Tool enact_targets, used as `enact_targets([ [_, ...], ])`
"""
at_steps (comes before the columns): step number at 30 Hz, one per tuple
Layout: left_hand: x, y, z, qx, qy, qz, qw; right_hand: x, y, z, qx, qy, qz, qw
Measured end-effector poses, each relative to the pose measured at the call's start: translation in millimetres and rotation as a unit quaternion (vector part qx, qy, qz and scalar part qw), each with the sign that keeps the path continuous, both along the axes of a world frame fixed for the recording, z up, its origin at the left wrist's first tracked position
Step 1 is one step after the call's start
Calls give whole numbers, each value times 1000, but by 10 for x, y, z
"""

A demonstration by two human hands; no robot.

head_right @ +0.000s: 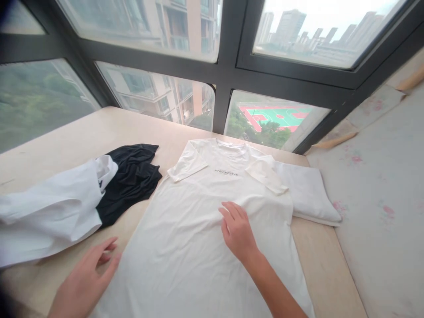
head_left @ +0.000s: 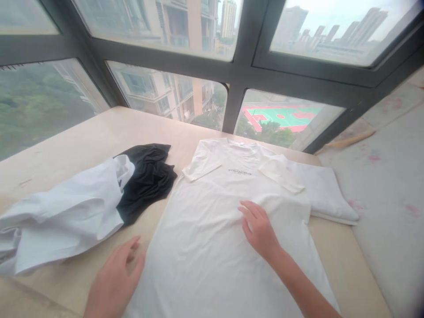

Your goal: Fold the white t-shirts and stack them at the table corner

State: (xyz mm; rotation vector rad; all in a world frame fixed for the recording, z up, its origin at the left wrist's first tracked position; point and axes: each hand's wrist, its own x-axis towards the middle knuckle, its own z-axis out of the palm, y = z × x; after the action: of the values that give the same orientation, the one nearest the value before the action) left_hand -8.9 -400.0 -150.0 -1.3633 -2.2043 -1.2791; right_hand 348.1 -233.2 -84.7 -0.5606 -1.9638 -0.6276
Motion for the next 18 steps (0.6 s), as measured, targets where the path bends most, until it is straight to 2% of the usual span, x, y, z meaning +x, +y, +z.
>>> enact_targets([
  [2, -11, -63, -179, -1, 20, -1, 1000, 359, -135, -288, 0, 37, -28, 999],
  [4, 72, -49, -247, 22, 85, 4, 996, 680, -204, -510, -15, 72, -53, 996],
  [6, 299, 21, -212, 56, 168, -3, 984, 951, -219, -630, -39, 107, -64, 991],
  [8, 700, 120, -126, 96, 240, -56, 964, 1175, -193, -623, -65, 146, -64, 985],
  [11, 1596, 248, -40, 131, 296, -212, 922, 1459, -96, -390, -105, 218, -48, 969],
  [13, 2293, 297, -59, 76, 307, -332, 889, 1630, -2, -142, -138, 269, -35, 952],
  [14, 2637, 313, -91, 44, 316, -376, 870, 1709, 51, -10, -156, 290, -34, 944],
  [16, 3263, 340, -189, -26, 385, -452, 804, 1847, 161, 247, -183, 320, -40, 929],
  [18, 3760, 375, -318, -48, 437, -483, 757, 1948, 270, 484, -194, 334, -53, 921],
])
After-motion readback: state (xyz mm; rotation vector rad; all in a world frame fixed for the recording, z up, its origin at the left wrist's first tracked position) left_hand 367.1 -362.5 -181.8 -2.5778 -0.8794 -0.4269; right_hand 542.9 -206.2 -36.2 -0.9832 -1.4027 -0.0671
